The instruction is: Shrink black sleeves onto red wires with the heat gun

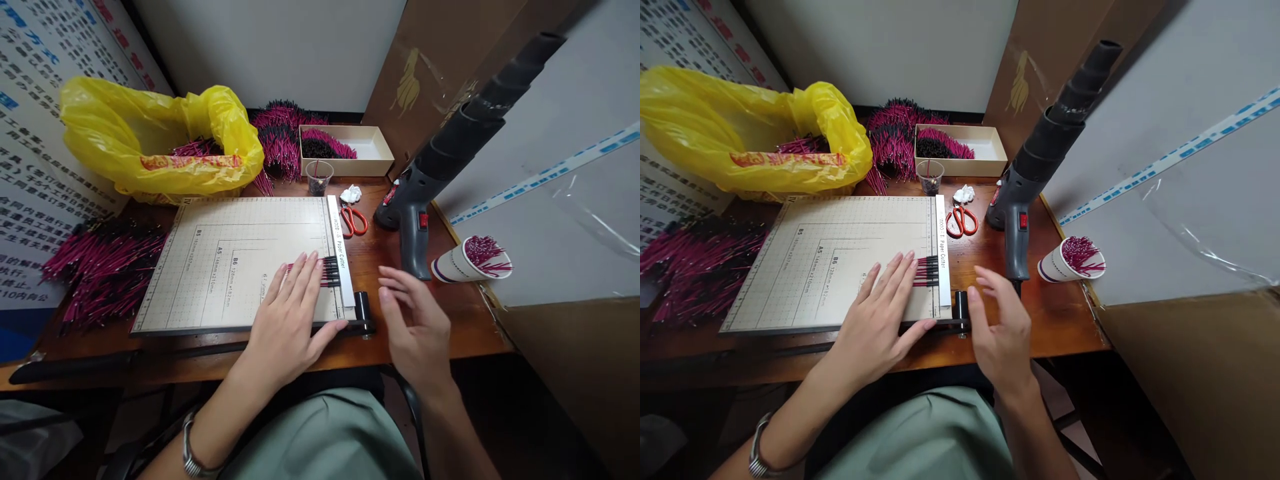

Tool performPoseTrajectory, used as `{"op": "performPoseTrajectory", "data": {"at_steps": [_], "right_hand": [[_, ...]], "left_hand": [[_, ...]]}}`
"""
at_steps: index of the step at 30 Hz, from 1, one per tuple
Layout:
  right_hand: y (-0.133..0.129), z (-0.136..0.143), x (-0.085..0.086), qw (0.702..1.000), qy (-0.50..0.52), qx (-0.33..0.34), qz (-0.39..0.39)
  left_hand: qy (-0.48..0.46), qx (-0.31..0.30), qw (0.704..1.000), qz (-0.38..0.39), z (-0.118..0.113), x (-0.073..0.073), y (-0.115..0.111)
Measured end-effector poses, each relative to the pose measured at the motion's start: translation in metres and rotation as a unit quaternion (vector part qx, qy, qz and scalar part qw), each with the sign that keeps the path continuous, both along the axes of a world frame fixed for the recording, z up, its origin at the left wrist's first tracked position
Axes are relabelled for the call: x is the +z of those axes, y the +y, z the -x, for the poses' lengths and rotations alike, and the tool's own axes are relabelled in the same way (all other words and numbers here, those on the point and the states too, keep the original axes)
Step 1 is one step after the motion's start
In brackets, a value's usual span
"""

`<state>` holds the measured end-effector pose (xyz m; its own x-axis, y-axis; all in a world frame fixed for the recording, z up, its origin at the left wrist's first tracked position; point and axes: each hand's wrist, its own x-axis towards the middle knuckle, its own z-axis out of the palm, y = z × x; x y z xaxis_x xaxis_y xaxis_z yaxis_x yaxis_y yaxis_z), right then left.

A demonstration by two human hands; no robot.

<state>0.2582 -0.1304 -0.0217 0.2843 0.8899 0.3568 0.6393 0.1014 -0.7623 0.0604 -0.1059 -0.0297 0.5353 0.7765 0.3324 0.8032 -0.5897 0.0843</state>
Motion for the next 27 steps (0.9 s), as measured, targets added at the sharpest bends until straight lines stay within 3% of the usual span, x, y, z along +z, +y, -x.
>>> {"op": "performPoseTrajectory", "data": {"at_steps": [3,10,18,22,27], "right_hand": [[-0.002,0.006,-0.007,0.999,-0.012,0.032,0.014],[0.004,0.014,-0.012,0.998,-0.040,0.056,0.002],[0.007,0.021,-0.011,0.985,-0.114,0.118,-0.049],[0.010,0.025,-0.021,0.969,-0.160,0.155,-0.110],[0.014,0.024,-0.037,0.946,-0.196,0.169,-0.196]], "left_hand": [[0.010,0.018,1.000,-0.018,0.005,0.002,-0.001],[0.054,-0.017,0.998,0.004,0.000,0.000,0.008],[0.055,-0.020,0.998,0.011,0.030,-0.003,0.008],[0.015,-0.033,0.999,0.012,0.034,-0.001,0.008],[-0.125,0.003,0.991,-0.040,0.032,0.003,0.012]]}}
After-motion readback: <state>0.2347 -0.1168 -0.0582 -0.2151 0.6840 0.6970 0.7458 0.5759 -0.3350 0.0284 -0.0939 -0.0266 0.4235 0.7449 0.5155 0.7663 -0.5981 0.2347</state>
